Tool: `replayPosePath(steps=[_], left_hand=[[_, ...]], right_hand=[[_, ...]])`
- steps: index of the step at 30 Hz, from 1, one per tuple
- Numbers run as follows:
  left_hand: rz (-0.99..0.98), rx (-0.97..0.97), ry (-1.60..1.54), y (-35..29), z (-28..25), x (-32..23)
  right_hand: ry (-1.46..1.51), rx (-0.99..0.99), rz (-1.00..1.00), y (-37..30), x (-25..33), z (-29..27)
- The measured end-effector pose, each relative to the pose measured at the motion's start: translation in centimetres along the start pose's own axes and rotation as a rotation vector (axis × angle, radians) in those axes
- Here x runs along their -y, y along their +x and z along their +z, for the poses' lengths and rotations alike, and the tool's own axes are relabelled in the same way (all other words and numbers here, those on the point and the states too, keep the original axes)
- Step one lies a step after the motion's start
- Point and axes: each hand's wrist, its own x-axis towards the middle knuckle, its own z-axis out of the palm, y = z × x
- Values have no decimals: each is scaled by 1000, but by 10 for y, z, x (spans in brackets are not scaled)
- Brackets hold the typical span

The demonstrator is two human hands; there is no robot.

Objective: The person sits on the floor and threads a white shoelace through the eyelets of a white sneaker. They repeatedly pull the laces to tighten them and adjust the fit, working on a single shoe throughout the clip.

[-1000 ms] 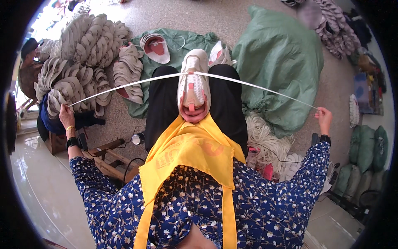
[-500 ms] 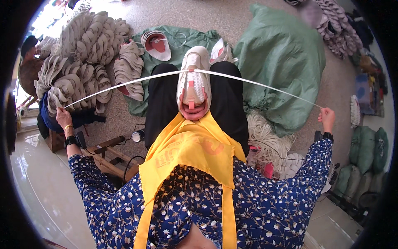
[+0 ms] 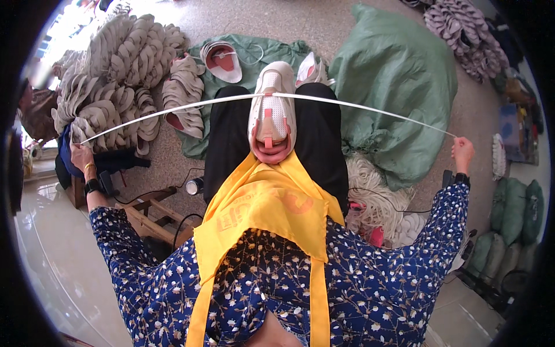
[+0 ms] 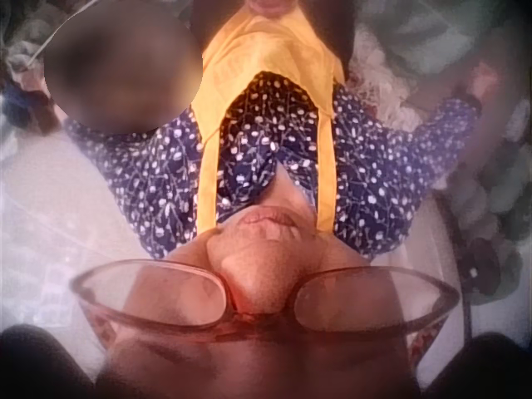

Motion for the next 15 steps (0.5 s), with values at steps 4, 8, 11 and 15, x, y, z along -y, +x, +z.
replayPosePath(steps=[4, 8, 11, 15], left_hand=[[10, -36, -42, 3, -1, 2], [112, 0, -102, 23, -7, -16], [172, 19, -145, 29, -13, -46], [128, 956, -562, -59, -23, -138]], right_hand=[[157, 91, 46, 9, 0, 10], [310, 101, 94, 34, 6, 6], [552, 3, 85, 33, 17, 2], [906, 390, 127, -23, 36, 16]])
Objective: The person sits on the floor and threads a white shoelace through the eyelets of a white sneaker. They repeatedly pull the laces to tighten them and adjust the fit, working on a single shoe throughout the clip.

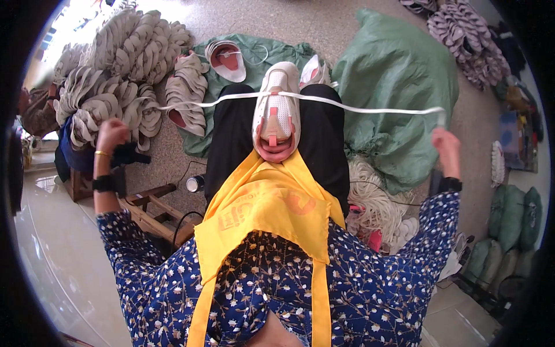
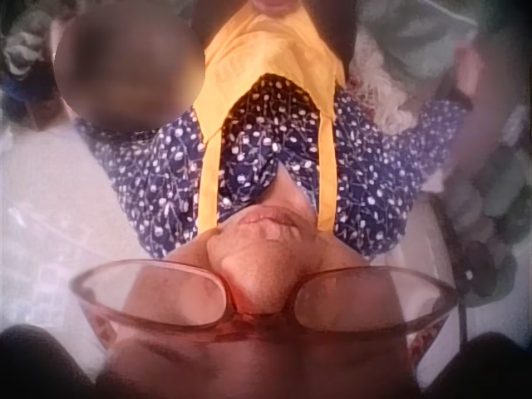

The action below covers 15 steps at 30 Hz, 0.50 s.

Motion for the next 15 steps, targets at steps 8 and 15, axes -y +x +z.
replayPosePath(steps=[8, 15], left_hand=[[54, 833, -758, -129, 152, -156], [502, 365, -454, -116, 208, -222]], right_hand=[[-90, 640, 165, -134, 74, 314], [-750, 385, -1014, -106, 63, 405]])
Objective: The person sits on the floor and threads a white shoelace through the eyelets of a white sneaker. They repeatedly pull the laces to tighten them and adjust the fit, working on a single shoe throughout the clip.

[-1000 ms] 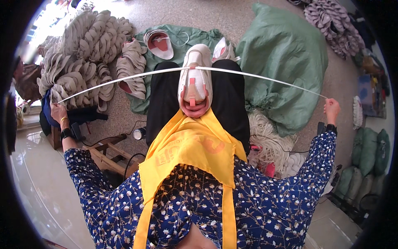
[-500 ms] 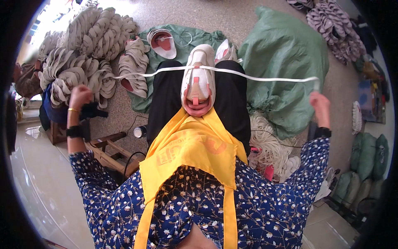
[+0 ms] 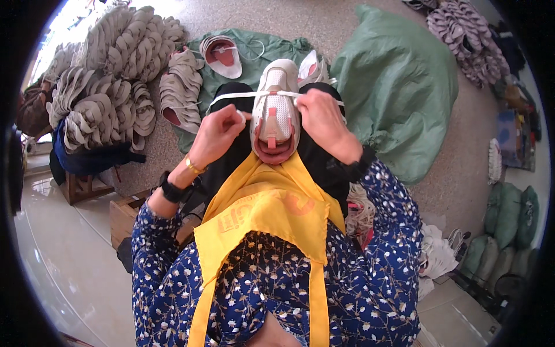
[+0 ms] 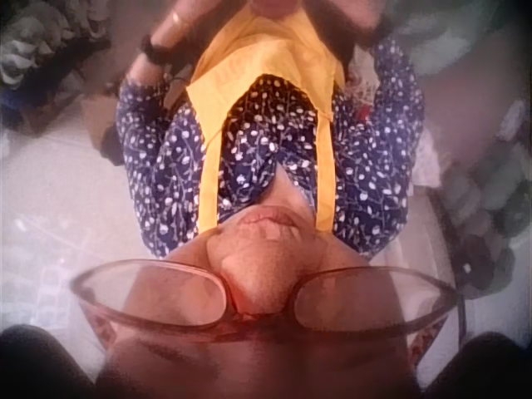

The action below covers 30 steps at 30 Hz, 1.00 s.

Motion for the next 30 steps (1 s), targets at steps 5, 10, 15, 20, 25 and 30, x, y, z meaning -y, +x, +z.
replayPosePath(steps=[5, 10, 15, 20, 25, 30], left_hand=[[169, -189, 93, 37, 16, 10], [99, -196, -32, 49, 23, 15], [26, -135, -179, 56, 24, 25], [10, -105, -271, 58, 24, 25], [7, -114, -371, 59, 25, 26], [-9, -111, -334, 59, 27, 27]], right_hand=[[208, -27, 163, 35, 0, 4], [711, -1, 449, 29, -5, 15], [893, -59, 484, 25, -11, 25], [907, -69, 487, 27, -6, 24], [785, -33, 419, 28, -4, 22], [462, -5, 304, 30, -1, 22]])
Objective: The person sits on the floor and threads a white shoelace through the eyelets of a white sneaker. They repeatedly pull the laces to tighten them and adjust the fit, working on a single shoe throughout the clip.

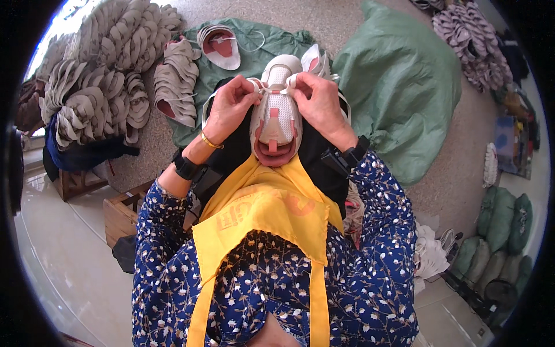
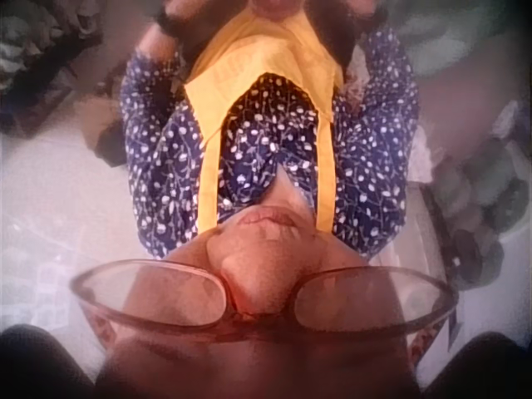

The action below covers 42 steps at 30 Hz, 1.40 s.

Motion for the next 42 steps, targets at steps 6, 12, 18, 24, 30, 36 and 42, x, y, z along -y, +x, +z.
replayPosePath(steps=[6, 12, 18, 24, 30, 36, 42], left_hand=[[8, -15, -142, 3, 1, 3], [11, -40, -294, 6, 8, 1], [62, -153, 110, 3, 11, -5], [130, -210, 334, 2, 12, -8], [416, -183, 576, 1, 25, -21], [434, -85, 614, 4, 21, -21], [184, -179, 359, 9, 12, -14]], right_hand=[[0, 106, 107, 4, 5, -4], [213, 58, 151, 0, -13, 3], [248, -8, 109, -1, -14, 7], [279, 50, 157, -1, -8, 4], [141, 63, 148, 1, -6, 2], [81, 21, 84, 6, 2, 0], [113, -56, 153, 2, -5, -2]])
